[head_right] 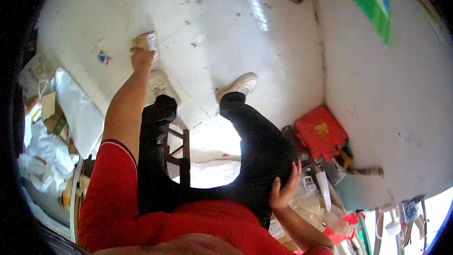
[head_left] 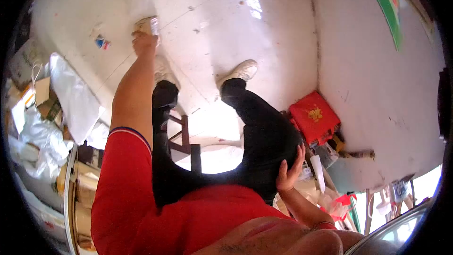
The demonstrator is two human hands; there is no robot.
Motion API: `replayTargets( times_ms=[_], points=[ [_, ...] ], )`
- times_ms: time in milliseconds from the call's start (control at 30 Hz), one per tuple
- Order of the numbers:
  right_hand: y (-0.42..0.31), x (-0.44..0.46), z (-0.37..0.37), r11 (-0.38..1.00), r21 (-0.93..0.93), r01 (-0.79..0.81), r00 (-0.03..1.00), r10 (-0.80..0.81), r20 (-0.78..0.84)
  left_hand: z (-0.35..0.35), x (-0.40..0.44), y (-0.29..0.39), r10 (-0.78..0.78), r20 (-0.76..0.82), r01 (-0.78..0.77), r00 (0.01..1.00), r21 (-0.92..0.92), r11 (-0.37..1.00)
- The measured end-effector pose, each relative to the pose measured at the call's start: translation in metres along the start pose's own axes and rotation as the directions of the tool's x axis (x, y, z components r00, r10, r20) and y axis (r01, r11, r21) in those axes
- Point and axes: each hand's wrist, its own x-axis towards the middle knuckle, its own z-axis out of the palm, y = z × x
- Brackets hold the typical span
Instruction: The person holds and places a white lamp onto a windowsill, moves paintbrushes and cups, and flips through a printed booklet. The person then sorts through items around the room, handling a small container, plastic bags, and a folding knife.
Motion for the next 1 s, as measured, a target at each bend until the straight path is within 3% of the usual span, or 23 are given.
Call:
replayTargets(
  times_ms=[100,167,233,300,367,433,467,500,533,567,633,667,700,767,867,967,1000],
  points=[
    [0.001,-0.010,-0.004,0.998,0.027,-0.056,0.998,0.055,0.030,0.004,-0.045,0.002,0.167,0.389,-0.001,0.906,-0.393,0.920],
    [0.000,-0.011,-0.007,0.997,0.055,-0.046,0.998,0.043,0.050,-0.002,-0.110,0.011,0.321,0.555,-0.068,0.767,-0.428,0.901],
    [-0.001,-0.016,-0.011,0.991,0.106,-0.087,0.993,0.078,0.085,-0.019,-0.192,0.015,0.429,0.602,-0.160,0.673,-0.448,0.880],
    [-0.015,-0.019,-0.027,0.985,0.034,-0.171,0.973,0.163,0.160,-0.038,-0.280,0.012,0.512,0.614,-0.138,0.601,-0.551,0.823],
    [-0.010,-0.029,-0.036,0.982,0.069,-0.176,0.967,0.160,0.197,-0.077,-0.361,0.009,0.644,0.580,-0.354,0.499,-0.542,0.762],
    [-0.006,-0.046,-0.038,0.985,0.130,-0.113,0.985,0.094,0.147,-0.134,-0.444,0.008,0.697,0.551,-0.433,0.460,-0.546,0.717],
    [-0.010,-0.050,-0.051,0.883,0.440,-0.162,0.981,0.095,0.171,-0.166,-0.485,0.011,0.720,0.552,-0.458,0.421,-0.555,0.694],
    [-0.018,-0.055,-0.063,0.686,0.704,-0.184,0.980,0.075,0.184,-0.194,-0.518,0.011,0.737,0.555,-0.479,0.387,-0.562,0.674],
    [-0.027,-0.060,-0.075,0.475,0.858,-0.194,0.980,0.047,0.196,-0.213,-0.545,0.009,0.751,0.552,-0.526,0.363,-0.544,0.654],
    [-0.035,-0.063,-0.086,0.230,0.955,-0.186,0.982,0.010,0.189,-0.237,-0.572,0.010,0.766,0.500,-0.663,0.404,-0.416,0.622],
    [-0.034,-0.071,-0.089,0.237,0.949,-0.209,0.977,0.003,0.214,-0.238,-0.571,-0.005,0.772,0.522,-0.515,0.362,-0.578,0.633],
    [-0.033,-0.085,-0.130,0.010,0.960,-0.280,0.959,-0.050,0.280,-0.273,-0.619,0.006,0.726,0.574,-0.324,0.379,-0.653,0.685],
    [-0.027,-0.094,-0.137,-0.020,0.973,-0.229,0.970,-0.081,0.227,-0.285,-0.633,0.008,0.696,0.620,-0.227,0.361,-0.666,0.711],
    [-0.017,-0.109,-0.154,-0.275,0.901,-0.336,0.941,-0.140,0.308,-0.297,-0.667,0.013,0.677,0.638,-0.294,0.367,-0.610,0.735],
    [0.001,-0.130,-0.213,-0.243,0.836,-0.492,0.870,-0.103,0.482,-0.295,-0.666,0.028,0.705,0.662,-0.565,0.253,-0.491,0.664],
    [0.033,-0.143,-0.190,0.080,0.974,-0.210,0.969,0.153,0.197,-0.301,-0.694,0.045,0.748,0.635,-0.798,0.193,-0.342,0.497],
    [0.049,-0.160,-0.200,0.365,0.887,-0.284,0.930,0.328,0.163,-0.301,-0.705,0.052,0.775,0.609,-0.855,0.169,-0.301,0.423]
  ],
)
